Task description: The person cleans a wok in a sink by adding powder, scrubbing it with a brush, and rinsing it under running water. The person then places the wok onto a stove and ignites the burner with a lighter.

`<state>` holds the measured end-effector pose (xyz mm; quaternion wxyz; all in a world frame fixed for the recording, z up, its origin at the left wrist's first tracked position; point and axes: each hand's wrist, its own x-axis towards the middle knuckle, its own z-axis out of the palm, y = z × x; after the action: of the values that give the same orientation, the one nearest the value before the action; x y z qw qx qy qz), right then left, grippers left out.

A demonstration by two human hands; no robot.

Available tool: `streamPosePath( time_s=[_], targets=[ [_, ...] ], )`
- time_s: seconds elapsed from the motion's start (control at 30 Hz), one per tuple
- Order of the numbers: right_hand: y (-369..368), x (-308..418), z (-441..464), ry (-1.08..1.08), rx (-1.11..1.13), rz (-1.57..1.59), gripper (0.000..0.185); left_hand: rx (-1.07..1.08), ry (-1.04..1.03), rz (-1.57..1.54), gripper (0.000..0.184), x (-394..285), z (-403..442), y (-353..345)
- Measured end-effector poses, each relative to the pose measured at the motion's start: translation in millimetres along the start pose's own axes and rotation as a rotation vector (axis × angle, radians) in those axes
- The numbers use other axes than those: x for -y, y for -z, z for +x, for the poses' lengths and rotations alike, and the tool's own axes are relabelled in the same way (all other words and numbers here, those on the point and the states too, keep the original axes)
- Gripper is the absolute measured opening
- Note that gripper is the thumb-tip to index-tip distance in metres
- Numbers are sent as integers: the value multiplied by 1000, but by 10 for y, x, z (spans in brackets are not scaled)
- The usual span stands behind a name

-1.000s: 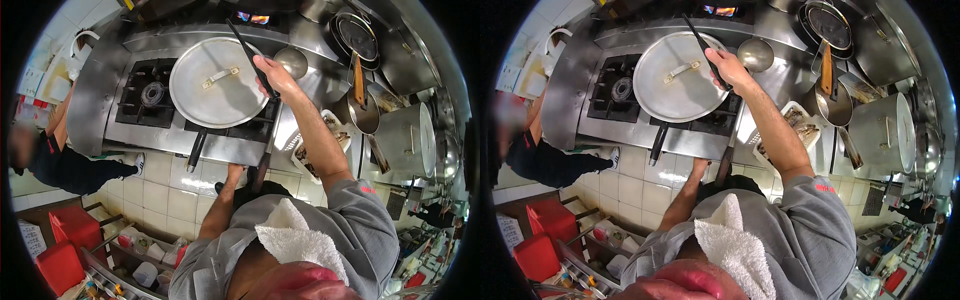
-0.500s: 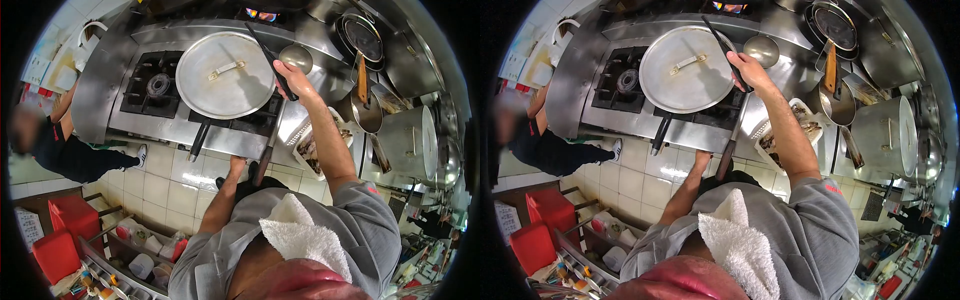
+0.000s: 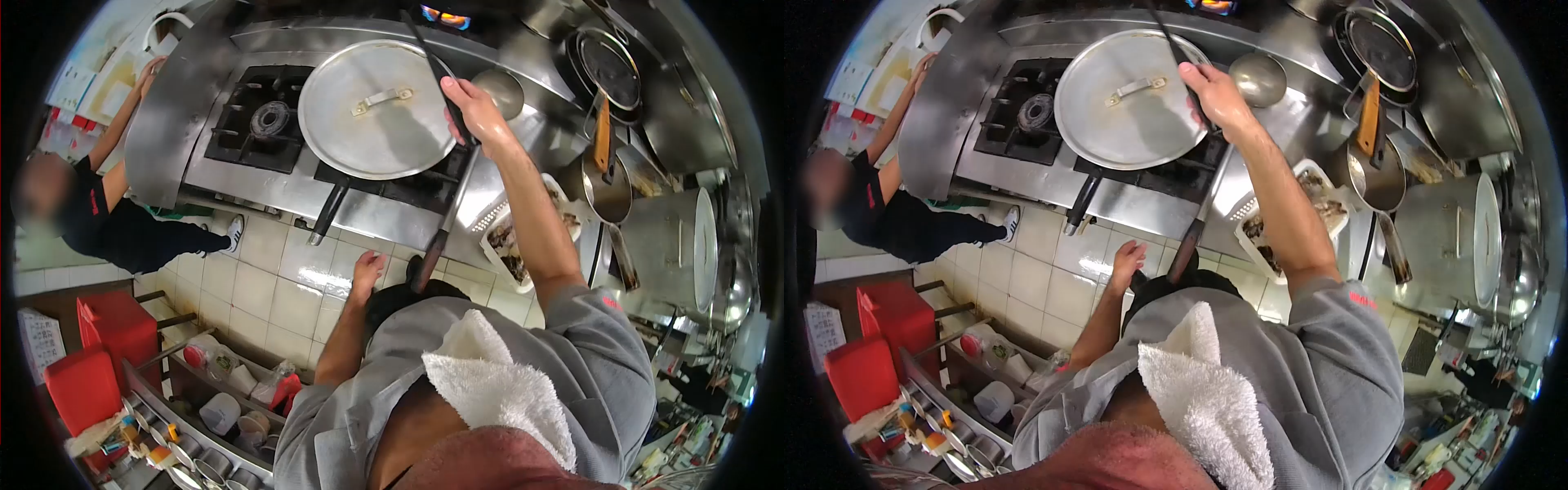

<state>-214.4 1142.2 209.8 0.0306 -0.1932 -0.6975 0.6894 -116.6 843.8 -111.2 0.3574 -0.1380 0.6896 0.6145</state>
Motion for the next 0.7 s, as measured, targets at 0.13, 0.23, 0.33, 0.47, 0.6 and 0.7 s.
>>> streamPosePath(
  time_s=[0.13,0.23,0.33,0.47,0.6,0.7],
  targets=[
    [-487,196,-197,34,209,30,34,-181,-76,-141,50,10,-433,346],
    [-978,264,-395,37,420,101,34,-303,-190,-248,47,-148,-862,456],
    [-1502,152,-731,36,636,164,35,-400,-305,-327,43,-574,-1426,414],
    [-2122,-238,-1314,86,808,82,46,-380,-607,-469,42,-1059,-2125,401],
    [-2593,-601,-1874,139,910,-24,47,-438,-718,-511,47,-887,-2508,590],
    [-2892,-689,-2169,41,1049,-26,45,-438,-720,-529,47,-939,-2895,733]
  ],
)
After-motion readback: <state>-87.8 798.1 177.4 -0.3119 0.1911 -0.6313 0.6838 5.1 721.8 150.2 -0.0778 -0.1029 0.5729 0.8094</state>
